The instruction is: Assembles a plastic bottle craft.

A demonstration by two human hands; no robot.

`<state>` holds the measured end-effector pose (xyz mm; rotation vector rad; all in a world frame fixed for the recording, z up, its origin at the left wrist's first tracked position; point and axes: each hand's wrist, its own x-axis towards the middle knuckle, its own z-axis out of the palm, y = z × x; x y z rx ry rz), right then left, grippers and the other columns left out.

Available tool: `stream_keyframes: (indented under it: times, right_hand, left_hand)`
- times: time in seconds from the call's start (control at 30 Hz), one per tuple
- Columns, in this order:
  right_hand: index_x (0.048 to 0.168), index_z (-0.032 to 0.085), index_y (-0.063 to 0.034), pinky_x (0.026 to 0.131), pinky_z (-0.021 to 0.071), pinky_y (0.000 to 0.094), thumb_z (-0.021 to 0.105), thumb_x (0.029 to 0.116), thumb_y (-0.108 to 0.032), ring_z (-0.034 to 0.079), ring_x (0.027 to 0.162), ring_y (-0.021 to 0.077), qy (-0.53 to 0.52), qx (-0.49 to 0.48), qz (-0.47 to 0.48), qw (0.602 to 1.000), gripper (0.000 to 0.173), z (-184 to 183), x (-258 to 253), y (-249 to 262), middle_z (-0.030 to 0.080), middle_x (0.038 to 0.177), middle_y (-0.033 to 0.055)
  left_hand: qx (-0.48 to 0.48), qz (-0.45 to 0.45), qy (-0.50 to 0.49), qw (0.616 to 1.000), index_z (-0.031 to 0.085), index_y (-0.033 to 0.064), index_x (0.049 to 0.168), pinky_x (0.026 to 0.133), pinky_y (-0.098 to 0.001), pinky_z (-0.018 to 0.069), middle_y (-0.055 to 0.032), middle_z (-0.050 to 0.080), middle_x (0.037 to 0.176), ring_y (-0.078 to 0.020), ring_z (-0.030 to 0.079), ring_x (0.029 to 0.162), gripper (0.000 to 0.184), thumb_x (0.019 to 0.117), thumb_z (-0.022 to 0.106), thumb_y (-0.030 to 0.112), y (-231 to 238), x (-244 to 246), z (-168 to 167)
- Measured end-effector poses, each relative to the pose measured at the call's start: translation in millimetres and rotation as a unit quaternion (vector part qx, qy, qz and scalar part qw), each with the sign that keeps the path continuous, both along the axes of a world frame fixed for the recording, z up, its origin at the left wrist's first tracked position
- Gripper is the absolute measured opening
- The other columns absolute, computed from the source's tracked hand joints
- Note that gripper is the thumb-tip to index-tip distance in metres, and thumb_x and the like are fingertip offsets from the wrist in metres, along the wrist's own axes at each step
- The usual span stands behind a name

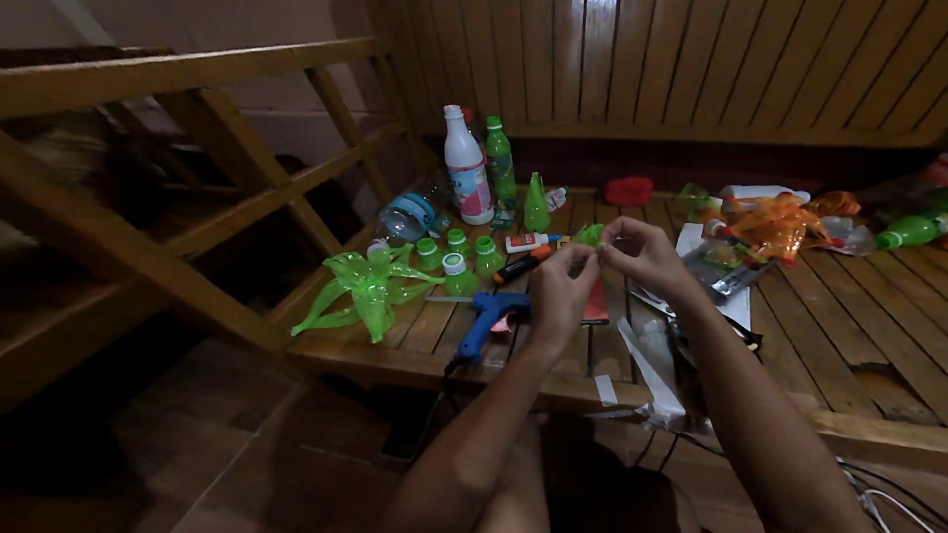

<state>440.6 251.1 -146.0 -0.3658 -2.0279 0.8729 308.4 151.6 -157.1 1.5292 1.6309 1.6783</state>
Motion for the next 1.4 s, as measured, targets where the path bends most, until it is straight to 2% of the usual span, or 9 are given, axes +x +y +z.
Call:
stream_keyframes:
  times: [0.1, 0.4, 0.73, 0.97, 1.2, 1.4]
  right_hand:
    - [0.096, 0.064, -0.0014, 0.067, 0.0534, 0.016, 0.063, 0.0912, -0.007, 0.061, 0.072, -0.0028, 0.003, -0.003, -0.009, 1.0, 0.007, -1, 0, -1, 0.065, 0.087, -0.0025]
    - [0.095, 0.063, -0.0037, 0.065, 0.0534, 0.0149, 0.064, 0.0913, -0.005, 0.06, 0.069, -0.0039, 0.004, -0.01, -0.012, 1.0, 0.004, 0, 1, -2, 0.064, 0.081, -0.0055]
    - [0.093, 0.063, -0.0058, 0.062, 0.0515, 0.0133, 0.063, 0.0909, -0.005, 0.059, 0.067, -0.0054, 0.003, -0.01, -0.01, 1.0, 0.003, 0, 2, -1, 0.065, 0.081, -0.0069]
    - [0.094, 0.063, -0.0052, 0.066, 0.055, 0.0148, 0.062, 0.0907, -0.002, 0.063, 0.07, -0.0042, 0.01, -0.015, -0.007, 1.0, 0.005, 2, 2, -3, 0.067, 0.081, -0.0066]
    - [0.094, 0.064, -0.0052, 0.068, 0.0551, 0.0157, 0.063, 0.0908, -0.004, 0.063, 0.072, -0.0037, 0.009, -0.014, -0.01, 1.0, 0.004, 0, 2, -2, 0.066, 0.083, -0.0062]
    - [0.092, 0.063, -0.0073, 0.059, 0.0507, 0.0129, 0.063, 0.0907, -0.004, 0.059, 0.064, -0.0054, 0.013, -0.017, -0.008, 1.0, 0.004, 0, 3, -2, 0.066, 0.079, -0.0082]
  left_hand:
    - [0.003, -0.002, 0.01, 1.0, 0.071, 0.002, 0.108, 0.081, -0.0308, 0.0566, -0.0084, 0.072, 0.101, -0.0113, 0.068, 0.088, 0.014, 0.1003, 0.067, 0.013, -1, 0, 0]
    - [0.002, -0.005, -0.001, 1.0, 0.069, 0.0017, 0.108, 0.079, -0.0284, 0.0558, -0.0079, 0.072, 0.098, -0.0096, 0.068, 0.084, 0.014, 0.1003, 0.067, 0.012, 2, 2, -2]
    - [0.022, -0.012, -0.005, 1.0, 0.07, 0.0031, 0.106, 0.074, -0.0262, 0.0548, -0.0061, 0.072, 0.097, -0.0076, 0.066, 0.081, 0.012, 0.1001, 0.067, 0.012, 7, 0, -8]
    - [0.021, -0.023, -0.022, 0.999, 0.069, 0.0029, 0.109, 0.076, -0.0243, 0.0553, -0.0059, 0.072, 0.101, -0.0063, 0.067, 0.082, 0.012, 0.1, 0.067, 0.011, 6, 0, -8]
    - [0.024, -0.041, -0.031, 0.998, 0.068, 0.0006, 0.112, 0.08, -0.0275, 0.0564, -0.0085, 0.072, 0.105, -0.0087, 0.068, 0.088, 0.016, 0.1012, 0.065, 0.011, 7, -1, -11]
    - [0.033, -0.022, -0.003, 0.999, 0.069, 0.0012, 0.112, 0.081, -0.0298, 0.0566, -0.0094, 0.072, 0.106, -0.0114, 0.068, 0.09, 0.016, 0.1009, 0.065, 0.012, 7, 1, -11]
